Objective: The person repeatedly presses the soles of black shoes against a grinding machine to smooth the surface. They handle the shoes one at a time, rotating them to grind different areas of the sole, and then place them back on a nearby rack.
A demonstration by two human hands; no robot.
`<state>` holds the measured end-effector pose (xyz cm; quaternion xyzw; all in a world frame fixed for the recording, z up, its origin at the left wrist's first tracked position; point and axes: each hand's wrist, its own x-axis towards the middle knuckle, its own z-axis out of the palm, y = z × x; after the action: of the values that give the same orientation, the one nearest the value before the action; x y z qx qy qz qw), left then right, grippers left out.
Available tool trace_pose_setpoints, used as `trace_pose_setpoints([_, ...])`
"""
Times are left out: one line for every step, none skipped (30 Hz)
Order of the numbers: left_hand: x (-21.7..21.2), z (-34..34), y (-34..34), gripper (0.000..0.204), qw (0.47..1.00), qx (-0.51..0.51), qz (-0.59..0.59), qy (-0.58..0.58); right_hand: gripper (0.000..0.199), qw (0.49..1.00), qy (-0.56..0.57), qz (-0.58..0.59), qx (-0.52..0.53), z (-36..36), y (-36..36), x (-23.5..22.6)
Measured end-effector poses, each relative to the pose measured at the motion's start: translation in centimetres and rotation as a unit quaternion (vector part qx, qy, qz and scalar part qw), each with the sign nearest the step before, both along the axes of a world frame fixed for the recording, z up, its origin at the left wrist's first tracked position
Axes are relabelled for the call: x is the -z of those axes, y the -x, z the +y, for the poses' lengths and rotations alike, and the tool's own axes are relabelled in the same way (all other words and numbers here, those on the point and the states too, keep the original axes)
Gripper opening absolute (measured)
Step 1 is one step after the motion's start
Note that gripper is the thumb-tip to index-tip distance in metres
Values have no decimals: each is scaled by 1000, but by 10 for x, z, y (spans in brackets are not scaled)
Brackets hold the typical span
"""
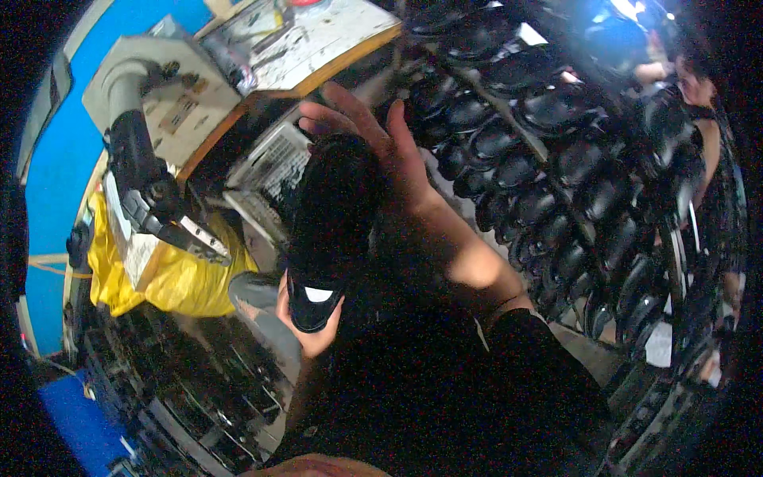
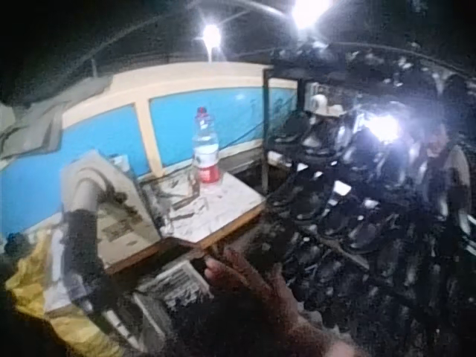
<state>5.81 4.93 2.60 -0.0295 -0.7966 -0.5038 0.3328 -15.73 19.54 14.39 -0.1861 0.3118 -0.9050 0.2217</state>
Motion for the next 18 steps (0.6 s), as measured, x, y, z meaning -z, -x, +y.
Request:
trace_pose_setpoints([-3, 3, 8, 90, 999, 16, 28, 13, 90, 999, -25, 29, 18, 11, -2, -9])
trace_pose_setpoints([-4, 9, 17, 89, 997, 36, 58, 23, 91, 998, -23, 39, 32, 25, -5, -17])
trace_pose_setpoints([-7, 15, 22, 88, 994, 54, 88, 31, 92, 998, -22, 48, 45, 38, -9, -26])
trace_pose_setpoints([-9, 22, 26, 87, 993, 67, 96, 21, 93, 996, -21, 57, 59, 51, -13, -35])
trace_pose_setpoints([-10, 31, 30, 86, 991, 85, 104, 11, 94, 993, -30, 81, 82, 67, -19, -43])
trace_pose_setpoints([-12, 36, 32, 85, 989, 97, 111, 3, 95, 989, -37, 104, 100, 77, -24, -50])
trace_pose_setpoints([-15, 42, 33, 83, 991, 98, 93, 17, 96, 984, -45, 126, 120, 88, -31, -58])
trace_pose_setpoints([-16, 48, 36, 81, 992, 101, 75, 29, 97, 977, -63, 142, 144, 99, -39, -66])
trace_pose_setpoints([-19, 53, 41, 80, 984, 108, 137, 37, 98, 971, -74, 157, 165, 106, -48, -74])
trace_pose_setpoints([-23, 58, 45, 80, 972, 115, 199, 42, 98, 964, -86, 171, 186, 113, -57, -82])
trace_pose_setpoints([-30, 66, 48, 81, 967, 136, 213, 38, 99, 962, -80, 163, 206, 121, -68, -93])
trace_pose_setpoints([-36, 71, 50, 82, 962, 156, 222, 35, 97, 960, -77, 171, 209, 131, -76, -97])
trace_pose_setpoints([-43, 77, 51, 83, 957, 175, 230, 32, 94, 958, -74, 178, 212, 141, -84, -99])
trace_pose_setpoints([-51, 81, 50, 84, 951, 192, 239, 34, 92, 957, -67, 187, 212, 150, -93, -101])
trace_pose_setpoints([-59, 86, 48, 84, 946, 209, 247, 35, 101, 948, -87, 185, 242, 158, -102, -103])
trace_pose_setpoints([-66, 91, 46, 85, 939, 225, 256, 36, 101, 947, -89, 187, 245, 167, -112, -107])
trace_pose_setpoints([-66, 96, 42, 87, 938, 262, 227, -1, 101, 947, -94, 186, 246, 178, -123, -109])
trace_pose_setpoints([-66, 100, 38, 88, 934, 295, 197, -40, 102, 946, -99, 184, 248, 189, -134, -111])
